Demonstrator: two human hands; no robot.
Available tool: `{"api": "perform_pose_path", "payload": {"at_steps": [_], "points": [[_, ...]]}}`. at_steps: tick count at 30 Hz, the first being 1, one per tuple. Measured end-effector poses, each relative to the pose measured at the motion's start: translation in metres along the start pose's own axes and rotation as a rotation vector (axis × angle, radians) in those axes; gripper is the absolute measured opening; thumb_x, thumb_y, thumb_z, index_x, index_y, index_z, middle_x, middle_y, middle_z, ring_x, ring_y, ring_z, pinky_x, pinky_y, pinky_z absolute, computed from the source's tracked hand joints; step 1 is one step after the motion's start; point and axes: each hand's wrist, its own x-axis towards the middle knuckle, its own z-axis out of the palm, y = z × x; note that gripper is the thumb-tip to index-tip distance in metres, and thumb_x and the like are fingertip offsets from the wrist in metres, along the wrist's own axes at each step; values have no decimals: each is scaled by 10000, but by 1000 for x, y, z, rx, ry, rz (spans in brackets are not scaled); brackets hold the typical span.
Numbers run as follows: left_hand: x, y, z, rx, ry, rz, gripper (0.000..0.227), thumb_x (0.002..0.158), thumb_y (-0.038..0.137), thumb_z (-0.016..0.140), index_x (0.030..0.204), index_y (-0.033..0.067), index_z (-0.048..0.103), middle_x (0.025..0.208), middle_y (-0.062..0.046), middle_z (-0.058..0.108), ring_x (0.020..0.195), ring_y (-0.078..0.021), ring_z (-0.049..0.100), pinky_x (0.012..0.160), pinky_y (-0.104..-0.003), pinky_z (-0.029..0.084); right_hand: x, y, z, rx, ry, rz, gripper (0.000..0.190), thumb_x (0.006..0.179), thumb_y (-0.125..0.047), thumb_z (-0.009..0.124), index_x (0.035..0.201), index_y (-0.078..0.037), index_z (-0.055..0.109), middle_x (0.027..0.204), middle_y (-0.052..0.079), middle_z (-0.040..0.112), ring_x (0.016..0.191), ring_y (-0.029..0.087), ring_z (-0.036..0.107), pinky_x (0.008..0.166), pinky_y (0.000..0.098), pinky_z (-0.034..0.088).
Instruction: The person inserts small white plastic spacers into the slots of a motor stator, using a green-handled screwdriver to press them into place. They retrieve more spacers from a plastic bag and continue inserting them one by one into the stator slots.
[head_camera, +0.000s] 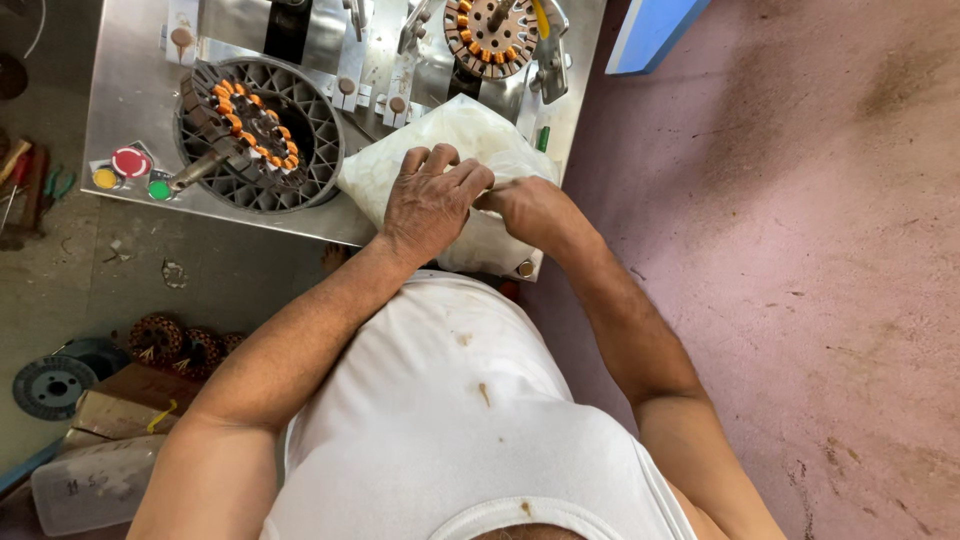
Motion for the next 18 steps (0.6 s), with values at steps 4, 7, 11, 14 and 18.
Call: {"api": "perform_pose_path", "payload": {"at_steps": [4, 7, 11, 14, 18], "points": [[-9, -7, 16, 211, -22, -28, 352, 944, 145, 673, 1282, 228, 626, 1036, 89, 643, 1185, -171, 507, 1003, -392, 353, -8, -2, 7, -140, 189, -34, 304, 856, 6, 644, 1125, -59, 769, 1025, 93, 777, 853, 283, 737, 720, 404, 591], [-6, -8, 25, 331, -34, -13, 515, 917, 163, 658, 1421, 238, 586, 1017, 88, 649, 1200, -179, 497, 982, -404, 342, -2, 12, 10, 15, 299, 58, 242, 887, -39, 711, 1118, -70, 779, 1018, 73, 782, 839, 260, 748, 754, 374, 606], [-3, -7, 23, 275, -63, -15, 530, 943, 174, 654, 1469, 218, 597, 967, 61, 668, 1165, -192, 514, 955, -412, 346, -6, 24, 11, 400, 327, 259, 190, 920, -93, 777, 1106, -61, 777, 976, 60, 794, 862, 177, 785, 784, 310, 642], [-4, -9, 14, -6, -20, -79, 307, 992, 182, 663, 1297, 161, 697, 1021, 23, 710, 1156, -212, 548, 996, -416, 364, -9, 26, 5, 514, 300, 341, 160, 927, -77, 771, 1085, -56, 779, 974, 67, 807, 889, 133, 794, 805, 278, 655], [-9, -2, 4, -159, 30, -95, 198, 974, 155, 682, 1158, 127, 751, 1021, 14, 729, 1076, -204, 592, 983, -404, 414, -18, 21, -1, 460, 269, 328, 253, 905, -79, 778, 1157, -70, 750, 1013, 53, 788, 905, 143, 778, 822, 282, 639]]}}
